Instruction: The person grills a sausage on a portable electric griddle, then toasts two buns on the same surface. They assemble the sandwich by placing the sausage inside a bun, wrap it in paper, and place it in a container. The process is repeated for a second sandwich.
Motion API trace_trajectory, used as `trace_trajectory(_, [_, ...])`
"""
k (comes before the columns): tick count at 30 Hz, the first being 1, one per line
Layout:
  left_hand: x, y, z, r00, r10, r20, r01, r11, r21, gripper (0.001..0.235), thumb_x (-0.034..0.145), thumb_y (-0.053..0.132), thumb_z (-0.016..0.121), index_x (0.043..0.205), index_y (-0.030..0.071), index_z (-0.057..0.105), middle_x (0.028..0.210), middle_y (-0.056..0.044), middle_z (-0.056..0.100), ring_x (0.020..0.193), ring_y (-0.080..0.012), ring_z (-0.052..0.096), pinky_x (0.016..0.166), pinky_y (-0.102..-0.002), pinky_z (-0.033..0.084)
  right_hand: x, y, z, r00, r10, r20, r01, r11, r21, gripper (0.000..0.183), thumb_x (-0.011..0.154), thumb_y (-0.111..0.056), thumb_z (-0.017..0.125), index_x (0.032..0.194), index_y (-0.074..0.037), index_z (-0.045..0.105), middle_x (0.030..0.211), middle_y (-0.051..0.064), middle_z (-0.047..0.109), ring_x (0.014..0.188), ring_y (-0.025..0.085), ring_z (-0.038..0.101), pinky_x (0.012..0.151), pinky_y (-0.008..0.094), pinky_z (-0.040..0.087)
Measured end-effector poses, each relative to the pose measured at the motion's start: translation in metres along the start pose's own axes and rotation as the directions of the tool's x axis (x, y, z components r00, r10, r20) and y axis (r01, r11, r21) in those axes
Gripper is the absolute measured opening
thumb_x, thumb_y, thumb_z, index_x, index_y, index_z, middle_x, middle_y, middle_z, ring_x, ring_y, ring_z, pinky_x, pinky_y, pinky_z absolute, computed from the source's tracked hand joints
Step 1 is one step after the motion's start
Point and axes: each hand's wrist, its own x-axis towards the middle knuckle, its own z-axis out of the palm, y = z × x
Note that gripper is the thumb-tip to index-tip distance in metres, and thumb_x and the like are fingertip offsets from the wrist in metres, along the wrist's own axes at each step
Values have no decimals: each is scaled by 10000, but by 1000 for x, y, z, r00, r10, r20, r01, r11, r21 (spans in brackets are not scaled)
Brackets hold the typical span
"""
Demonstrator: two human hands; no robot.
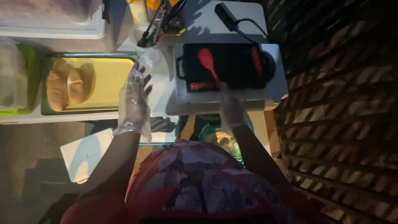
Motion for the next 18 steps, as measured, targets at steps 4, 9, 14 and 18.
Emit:
trace_trajectory(4, [13, 1, -14, 999, 40, 11, -39, 999, -16, 748, 1046, 548, 506, 1643, 168, 264, 1645, -131, 385, 1465, -348, 450, 1200, -532, 358, 4, 64, 11, 928, -228, -295, 168, 962, -215, 572, 922, -130, 565, 1484, -107, 462, 1014, 250, 710, 861, 420, 692, 759, 594, 533])
trace_trajectory(9, [15, 6, -33, 1000, -22, -21, 21, 998, -64, 764, 1022, 564, 504, 1639, 178, 271, 1653, -105, 366, 1474, -325, 421, 1210, -509, 302, 12, 116, 2, 971, -173, -168, 97, 919, -383, 785, 837, -110, 586, 1583, 19, 377, 862, 246, 685, 746, 431, 664, 647, 535, 539])
trace_trajectory(14, [19, 10, -41, 998, 1, -63, -8, 995, -99, 782, 1014, 595, 511, 1628, 158, 305, 1629, -116, 407, 1451, -320, 461, 1196, -509, 334, 14, 33, 29, 977, -126, -171, 113, 990, -78, 638, 937, -192, 554, 1548, -54, 433, 780, 180, 663, 657, 338, 646, 582, 482, 529])
trace_trajectory(18, [17, 11, -42, 996, -17, -89, 7, 994, -105, 759, 1021, 594, 496, 1620, 162, 324, 1616, -122, 421, 1437, -315, 475, 1197, -504, 350, 17, -51, 42, 987, -30, -159, 30, 1000, -2, 526, 1018, -257, 528, 1521, -112, 478, 715, 126, 646, 585, 264, 632, 530, 439, 521])
